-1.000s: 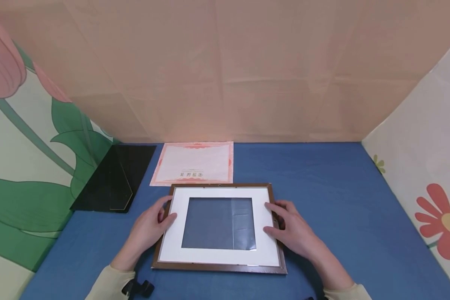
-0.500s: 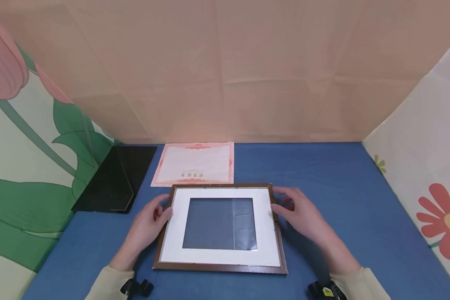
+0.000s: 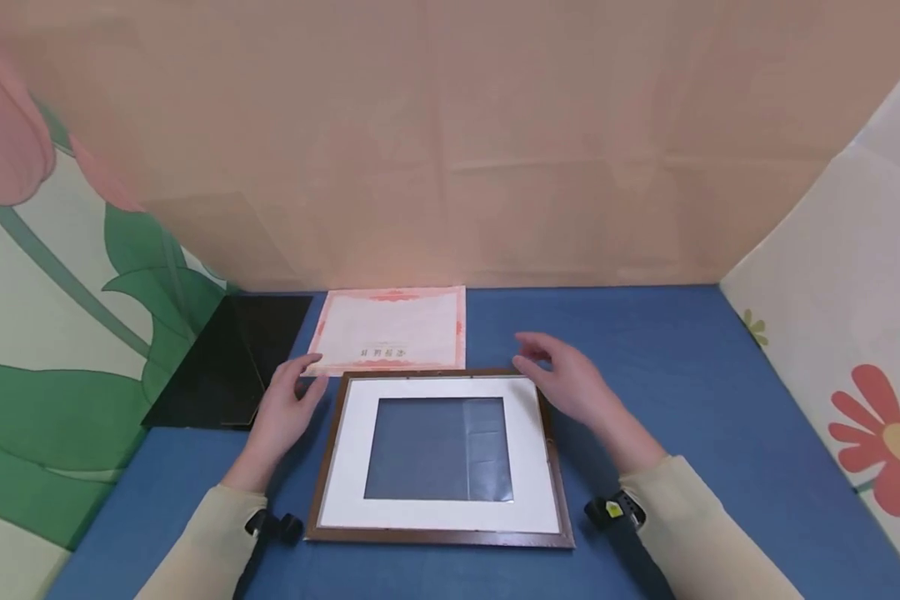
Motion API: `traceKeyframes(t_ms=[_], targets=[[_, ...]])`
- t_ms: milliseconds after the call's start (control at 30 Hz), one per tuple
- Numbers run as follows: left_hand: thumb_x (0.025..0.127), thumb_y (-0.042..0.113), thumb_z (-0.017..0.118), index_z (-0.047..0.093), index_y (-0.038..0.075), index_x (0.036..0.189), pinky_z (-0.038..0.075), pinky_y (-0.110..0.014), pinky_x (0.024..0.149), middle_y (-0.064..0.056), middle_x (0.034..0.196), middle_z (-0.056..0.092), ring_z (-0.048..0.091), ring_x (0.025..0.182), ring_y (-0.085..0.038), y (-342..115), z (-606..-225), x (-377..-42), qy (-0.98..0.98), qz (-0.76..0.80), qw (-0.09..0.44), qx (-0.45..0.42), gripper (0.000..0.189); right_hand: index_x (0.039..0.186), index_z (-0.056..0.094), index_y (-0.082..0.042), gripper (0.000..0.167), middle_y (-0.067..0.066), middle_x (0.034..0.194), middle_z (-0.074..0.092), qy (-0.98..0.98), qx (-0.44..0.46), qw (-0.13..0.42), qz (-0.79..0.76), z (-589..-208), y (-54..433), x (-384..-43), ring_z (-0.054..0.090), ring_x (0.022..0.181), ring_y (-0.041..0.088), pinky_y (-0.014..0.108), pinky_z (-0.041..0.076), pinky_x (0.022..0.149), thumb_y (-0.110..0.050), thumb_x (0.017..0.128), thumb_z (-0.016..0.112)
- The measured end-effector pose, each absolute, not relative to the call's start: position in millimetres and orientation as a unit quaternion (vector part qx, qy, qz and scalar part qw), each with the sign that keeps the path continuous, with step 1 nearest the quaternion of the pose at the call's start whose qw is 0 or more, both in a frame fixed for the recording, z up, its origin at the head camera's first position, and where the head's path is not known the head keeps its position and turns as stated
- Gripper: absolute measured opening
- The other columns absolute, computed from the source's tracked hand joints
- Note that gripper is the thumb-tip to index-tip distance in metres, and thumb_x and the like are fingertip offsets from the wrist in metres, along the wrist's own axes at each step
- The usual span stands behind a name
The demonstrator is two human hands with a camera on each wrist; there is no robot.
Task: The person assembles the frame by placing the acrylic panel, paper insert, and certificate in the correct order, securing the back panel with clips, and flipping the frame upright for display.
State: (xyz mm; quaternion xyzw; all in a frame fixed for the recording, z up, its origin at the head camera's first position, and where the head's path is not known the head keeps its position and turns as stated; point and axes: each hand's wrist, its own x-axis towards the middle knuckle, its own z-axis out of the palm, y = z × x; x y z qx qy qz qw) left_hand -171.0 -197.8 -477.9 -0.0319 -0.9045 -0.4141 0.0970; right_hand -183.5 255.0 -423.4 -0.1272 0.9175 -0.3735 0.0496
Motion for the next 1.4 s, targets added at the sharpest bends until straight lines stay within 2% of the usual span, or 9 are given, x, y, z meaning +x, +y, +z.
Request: traceKeyframes(t_ms=[100, 167, 467, 633, 733, 933, 1100, 1400], targets=[[0.113, 0.022, 0.066, 0.059, 0.004, 0.155, 0.036, -0.062, 0.123, -0.026, 0.162, 0.048, 0.045, 0.152, -0.043, -201.6, -482.4, -182.7, -0.901, -0.425, 0.082, -0.021, 0.046, 0.168, 0.047, -0.013, 0.06, 0.016, 0.152, 0.063, 0.918, -0.132, 0.05, -0.371, -425.7, 247.7, -196.1, 0.053, 0.145, 0.044, 0.068, 0.047, 0.11, -0.04, 0.116, 0.059], [0.114, 0.023, 0.065, 0.057, 0.005, 0.156, 0.035, -0.061, 0.124, -0.025, 0.164, 0.047, 0.043, 0.154, -0.042, -203.3, -485.4, -187.8, -0.897, -0.435, 0.072, -0.012, 0.046, 0.168, 0.046, -0.013, 0.059, 0.016, 0.153, 0.063, 0.917, -0.136, 0.05, -0.371, -426.8, 242.9, -202.7, 0.054, 0.144, 0.044, 0.067, 0.048, 0.108, -0.039, 0.117, 0.059], [0.115, 0.023, 0.064, 0.055, 0.006, 0.158, 0.031, -0.061, 0.127, -0.023, 0.166, 0.047, 0.043, 0.154, -0.042, -208.2, -498.2, -193.8, -0.875, -0.479, 0.073, 0.007, 0.047, 0.167, 0.048, -0.013, 0.058, 0.02, 0.156, 0.06, 0.908, -0.129, 0.074, -0.391, -436.3, 227.6, -224.3, 0.059, 0.14, 0.041, 0.063, 0.051, 0.108, -0.038, 0.117, 0.059], [0.114, 0.023, 0.065, 0.056, 0.005, 0.156, 0.028, -0.059, 0.128, -0.021, 0.168, 0.045, 0.038, 0.158, -0.039, -209.0, -504.8, -194.1, -0.871, -0.485, 0.074, 0.006, 0.047, 0.167, 0.05, -0.012, 0.056, 0.021, 0.16, 0.057, 0.904, -0.136, 0.09, -0.396, -438.2, 218.7, -231.9, 0.057, 0.143, 0.042, 0.064, 0.05, 0.11, -0.036, 0.117, 0.059], [0.114, 0.022, 0.066, 0.056, 0.005, 0.156, 0.027, -0.055, 0.13, -0.02, 0.169, 0.045, 0.034, 0.161, -0.036, -209.5, -508.9, -194.9, -0.873, -0.482, 0.077, 0.002, 0.047, 0.166, 0.05, -0.012, 0.055, 0.02, 0.155, 0.061, 0.904, -0.135, 0.1, -0.394, -440.9, 213.7, -236.5, 0.06, 0.141, 0.041, 0.063, 0.051, 0.109, -0.035, 0.117, 0.059], [0.114, 0.026, 0.066, 0.056, 0.007, 0.157, 0.025, -0.058, 0.13, -0.018, 0.175, 0.037, 0.029, 0.164, -0.037, -209.7, -511.4, -196.4, -0.882, -0.466, 0.071, 0.001, 0.048, 0.164, 0.051, -0.007, 0.055, 0.018, 0.142, 0.071, 0.899, -0.135, 0.125, -0.398, -445.7, 205.5, -244.0, 0.067, 0.131, 0.039, 0.061, 0.052, 0.108, -0.032, 0.117, 0.06], [0.114, 0.027, 0.065, 0.055, 0.008, 0.158, 0.025, -0.06, 0.13, -0.017, 0.177, 0.033, 0.027, 0.165, -0.037, -209.4, -511.0, -197.7, -0.885, -0.461, 0.069, 0.002, 0.049, 0.165, 0.05, -0.006, 0.055, 0.016, 0.139, 0.073, 0.891, -0.128, 0.146, -0.411, -446.5, 202.3, -246.9, 0.069, 0.129, 0.037, 0.06, 0.051, 0.11, -0.03, 0.117, 0.06], [0.11, 0.018, 0.07, 0.057, 0.001, 0.154, 0.026, -0.067, 0.127, -0.029, 0.175, 0.029, 0.026, 0.162, -0.049, -205.6, -513.1, -198.5, -0.897, -0.433, 0.094, -0.003, 0.049, 0.165, 0.05, -0.005, 0.055, 0.015, 0.137, 0.074, 0.878, -0.132, 0.162, -0.43, -449.5, 202.4, -250.4, 0.071, 0.126, 0.035, 0.06, 0.049, 0.113, -0.03, 0.117, 0.06]])
